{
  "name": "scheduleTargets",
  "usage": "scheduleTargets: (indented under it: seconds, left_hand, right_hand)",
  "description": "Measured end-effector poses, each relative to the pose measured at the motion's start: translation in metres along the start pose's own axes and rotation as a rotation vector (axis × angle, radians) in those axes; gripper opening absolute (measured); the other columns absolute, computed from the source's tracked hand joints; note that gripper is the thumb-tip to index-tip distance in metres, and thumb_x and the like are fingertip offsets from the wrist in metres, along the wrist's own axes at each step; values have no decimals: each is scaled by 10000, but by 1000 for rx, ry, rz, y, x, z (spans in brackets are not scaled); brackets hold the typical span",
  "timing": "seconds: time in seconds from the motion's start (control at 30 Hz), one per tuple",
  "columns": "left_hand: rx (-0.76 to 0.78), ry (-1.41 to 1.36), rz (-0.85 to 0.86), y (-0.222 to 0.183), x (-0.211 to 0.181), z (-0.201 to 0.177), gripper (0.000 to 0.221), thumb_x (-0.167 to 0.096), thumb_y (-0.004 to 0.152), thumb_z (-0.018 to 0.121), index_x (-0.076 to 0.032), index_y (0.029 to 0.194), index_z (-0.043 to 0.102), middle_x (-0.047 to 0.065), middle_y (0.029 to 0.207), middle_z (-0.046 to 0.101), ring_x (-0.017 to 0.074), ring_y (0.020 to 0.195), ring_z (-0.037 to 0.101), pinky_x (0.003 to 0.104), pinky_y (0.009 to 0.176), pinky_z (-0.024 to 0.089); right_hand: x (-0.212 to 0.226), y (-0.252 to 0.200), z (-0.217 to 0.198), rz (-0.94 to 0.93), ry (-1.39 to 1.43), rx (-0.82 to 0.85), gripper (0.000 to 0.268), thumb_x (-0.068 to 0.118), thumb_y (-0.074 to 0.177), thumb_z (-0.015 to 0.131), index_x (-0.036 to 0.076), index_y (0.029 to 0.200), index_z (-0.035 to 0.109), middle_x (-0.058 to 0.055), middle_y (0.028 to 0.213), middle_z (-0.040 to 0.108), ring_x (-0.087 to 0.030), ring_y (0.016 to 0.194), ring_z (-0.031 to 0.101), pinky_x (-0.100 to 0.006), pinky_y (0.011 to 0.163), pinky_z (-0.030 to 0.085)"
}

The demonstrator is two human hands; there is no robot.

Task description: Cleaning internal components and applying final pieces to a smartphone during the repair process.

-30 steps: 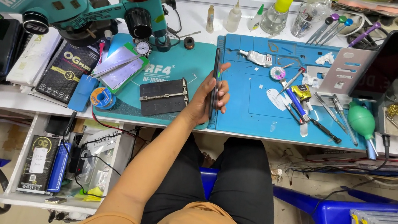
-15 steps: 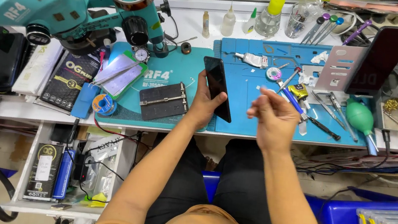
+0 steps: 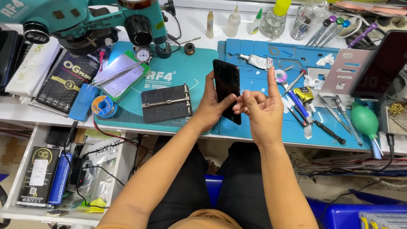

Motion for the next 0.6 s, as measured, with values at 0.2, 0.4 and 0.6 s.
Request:
scheduleTargets:
  seconds: [0.2, 0.4, 0.6]
  left_hand:
    - [0, 39, -4, 0, -1, 1, 664, -169, 996, 718, -174, 1495, 280, 97, 977, 714, 174, 877, 688, 357, 833, 568]
    - [-4, 94, -18, 0, -2, 2, 685, -147, 982, 734, -191, 1502, 290, 90, 1031, 719, 183, 945, 693, 359, 879, 561]
    - [-59, 48, -63, 3, -7, 2, 649, -248, 1005, 714, -239, 1502, 297, 67, 1072, 709, 171, 978, 667, 369, 908, 558]
  right_hand:
    - [-3, 5, -5, 44, -26, -54, 829, -38, 984, 696, 92, 1652, 222, -237, 832, 707, -303, 633, 731, -376, 562, 682]
    - [3, 9, -9, 79, -124, -69, 768, -31, 951, 744, 44, 1598, 338, -247, 758, 693, -323, 531, 707, -403, 445, 656]
    - [-8, -5, -19, 76, -458, -133, 621, 167, 908, 846, 22, 1432, 545, -113, 521, 614, -187, 343, 582, -273, 272, 475]
Point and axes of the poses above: each hand's wrist, its own y-axis towards the middle knuckle, its own z-axis out of the palm, x = y × z, the point moved 6 cm from there along y, towards the middle knuckle
